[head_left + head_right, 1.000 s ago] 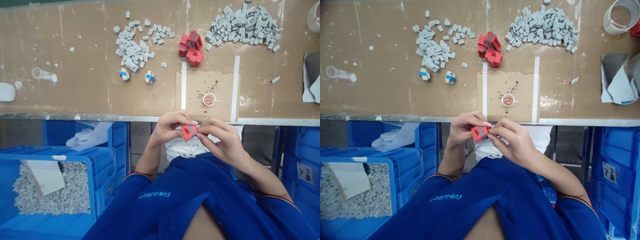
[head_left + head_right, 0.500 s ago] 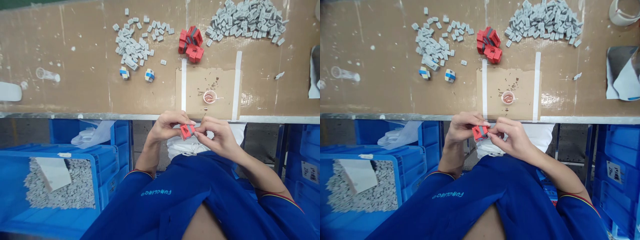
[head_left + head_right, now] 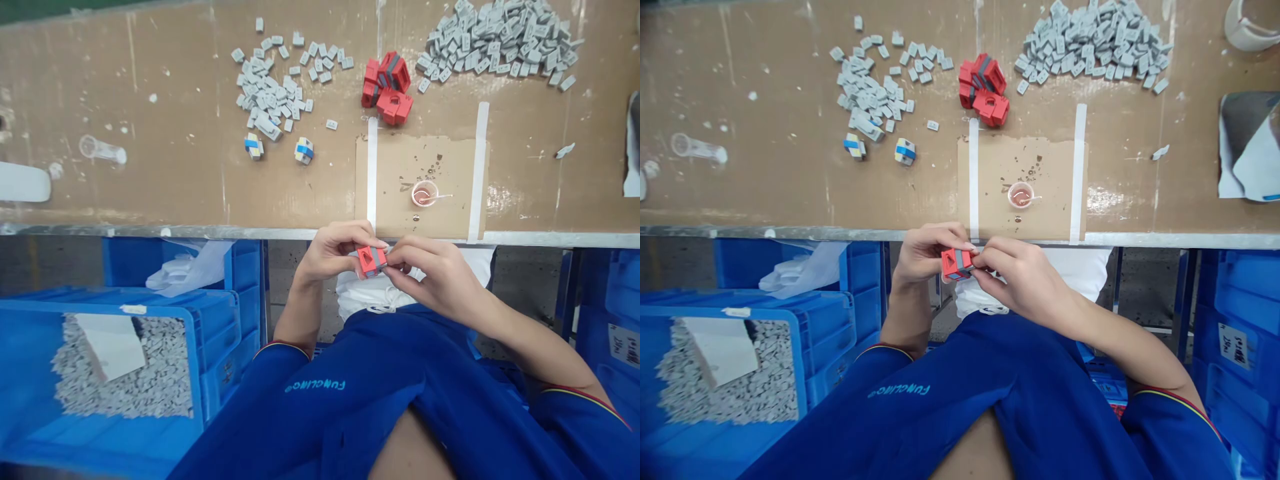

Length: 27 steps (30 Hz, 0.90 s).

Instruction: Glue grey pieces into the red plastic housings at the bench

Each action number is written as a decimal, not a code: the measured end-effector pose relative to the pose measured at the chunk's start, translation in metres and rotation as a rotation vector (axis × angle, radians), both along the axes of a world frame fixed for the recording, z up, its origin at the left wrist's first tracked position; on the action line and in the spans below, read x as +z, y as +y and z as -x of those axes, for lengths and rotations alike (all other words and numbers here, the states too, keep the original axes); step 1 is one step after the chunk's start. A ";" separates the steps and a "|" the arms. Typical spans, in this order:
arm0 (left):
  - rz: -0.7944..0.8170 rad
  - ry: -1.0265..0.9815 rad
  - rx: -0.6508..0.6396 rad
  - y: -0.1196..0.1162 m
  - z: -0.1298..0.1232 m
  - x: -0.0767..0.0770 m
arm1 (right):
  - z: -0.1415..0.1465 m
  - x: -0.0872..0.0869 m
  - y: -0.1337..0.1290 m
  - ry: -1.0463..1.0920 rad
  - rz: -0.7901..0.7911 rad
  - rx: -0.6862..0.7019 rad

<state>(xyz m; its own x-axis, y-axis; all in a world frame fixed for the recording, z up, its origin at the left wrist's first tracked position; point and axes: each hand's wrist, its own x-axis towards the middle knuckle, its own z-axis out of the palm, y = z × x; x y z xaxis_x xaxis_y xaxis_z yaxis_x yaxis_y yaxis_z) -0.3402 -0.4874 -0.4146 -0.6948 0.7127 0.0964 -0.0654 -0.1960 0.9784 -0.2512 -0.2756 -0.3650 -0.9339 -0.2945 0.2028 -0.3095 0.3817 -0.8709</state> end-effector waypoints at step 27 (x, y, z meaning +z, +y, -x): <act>0.025 -0.496 0.258 0.036 -0.047 0.017 | 0.031 0.006 0.032 -0.863 0.584 0.108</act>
